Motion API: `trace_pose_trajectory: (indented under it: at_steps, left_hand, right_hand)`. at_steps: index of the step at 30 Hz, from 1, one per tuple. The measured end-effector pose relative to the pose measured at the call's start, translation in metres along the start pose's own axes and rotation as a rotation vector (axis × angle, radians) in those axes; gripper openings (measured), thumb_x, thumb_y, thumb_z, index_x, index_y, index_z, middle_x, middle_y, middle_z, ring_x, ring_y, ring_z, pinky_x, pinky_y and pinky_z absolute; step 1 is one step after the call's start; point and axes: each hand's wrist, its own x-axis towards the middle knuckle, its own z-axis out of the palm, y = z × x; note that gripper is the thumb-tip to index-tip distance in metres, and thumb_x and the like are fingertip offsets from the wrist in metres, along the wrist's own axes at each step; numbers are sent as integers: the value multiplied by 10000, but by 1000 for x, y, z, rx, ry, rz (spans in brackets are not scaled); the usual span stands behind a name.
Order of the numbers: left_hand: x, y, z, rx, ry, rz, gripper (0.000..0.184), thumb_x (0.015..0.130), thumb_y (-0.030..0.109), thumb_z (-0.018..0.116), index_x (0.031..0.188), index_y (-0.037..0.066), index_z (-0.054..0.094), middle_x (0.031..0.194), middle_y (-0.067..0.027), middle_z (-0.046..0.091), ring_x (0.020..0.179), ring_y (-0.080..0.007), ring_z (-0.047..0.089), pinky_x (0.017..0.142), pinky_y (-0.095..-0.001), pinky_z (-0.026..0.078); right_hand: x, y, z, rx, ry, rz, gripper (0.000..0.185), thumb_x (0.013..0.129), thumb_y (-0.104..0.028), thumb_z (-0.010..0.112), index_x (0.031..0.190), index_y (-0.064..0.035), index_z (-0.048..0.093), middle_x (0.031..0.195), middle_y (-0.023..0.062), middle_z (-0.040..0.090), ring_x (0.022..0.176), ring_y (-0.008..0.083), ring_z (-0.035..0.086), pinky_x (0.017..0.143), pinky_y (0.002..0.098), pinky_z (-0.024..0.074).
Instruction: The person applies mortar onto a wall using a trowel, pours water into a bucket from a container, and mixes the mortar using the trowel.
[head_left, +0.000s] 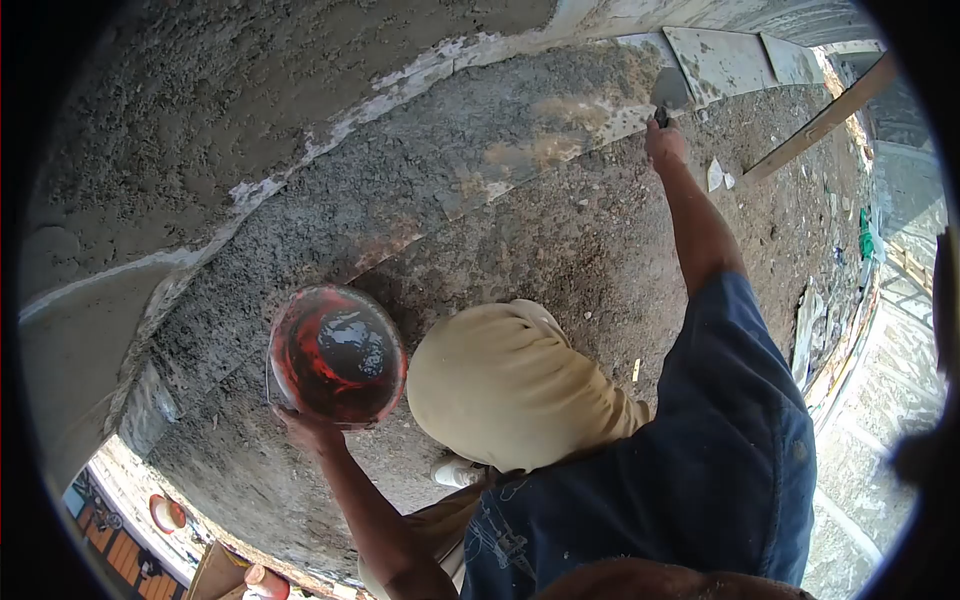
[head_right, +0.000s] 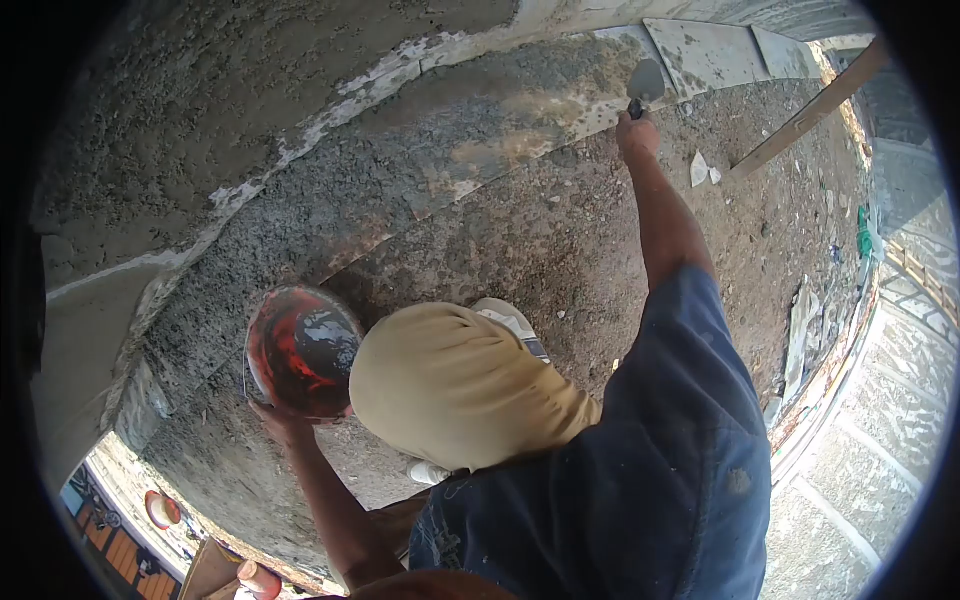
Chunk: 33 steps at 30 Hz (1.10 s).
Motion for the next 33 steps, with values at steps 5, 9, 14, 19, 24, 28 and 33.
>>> trace_pose_trajectory:
  at_steps: [5,9,14,19,24,28,33]
  left_hand:
    - [-30,35,18,-110,25,-21,786,1019,572,264,1516,-36,250,1491,-305,353,1348,-417,426,1116,-498,384]
    - [-39,44,18,-161,-20,-69,801,1017,583,245,1519,-41,245,1511,-304,323,1349,-420,424,1118,-496,385]
    - [-43,46,19,1,49,108,742,1036,506,299,1526,-45,218,1520,-297,314,1358,-417,418,1126,-489,375]
    - [-35,58,18,170,74,49,671,1044,437,347,1537,6,200,1496,-290,348,1336,-419,434,1088,-481,415]
    - [-27,14,29,2,124,34,702,1046,471,263,1516,-50,232,1520,-317,301,1388,-433,368,1145,-472,358]
    - [-47,22,37,-244,129,-143,697,1045,466,233,1520,-45,223,1505,-327,319,1349,-446,418,1118,-493,391]
    - [-50,30,38,-5,130,-53,684,1050,448,258,1525,-42,201,1471,-341,364,1307,-461,462,1083,-503,422]
  right_hand:
    - [43,-29,13,-198,-74,-200,486,886,-384,560,1171,1,641,1113,248,686,1081,396,652,936,468,505]
    - [-78,-115,46,-160,-142,-551,588,872,-354,617,1336,-19,483,891,259,692,836,441,675,758,509,548]
    - [-137,-88,-12,-92,-191,-684,502,887,-236,624,1339,-99,455,1038,245,658,896,448,668,780,534,538]
    - [-35,-5,1,4,314,-553,438,914,-264,628,1309,-111,518,898,177,667,776,371,685,668,488,544]
    - [-77,-78,6,679,-354,160,356,981,-296,565,1195,-13,543,708,72,568,498,149,557,361,321,363]
    - [-166,-125,99,280,19,-570,594,919,-318,620,1391,5,460,934,240,693,719,363,686,581,454,530]
    - [-222,-128,18,46,-319,-594,586,898,-270,606,1411,-41,437,1002,279,679,872,440,681,722,501,555]
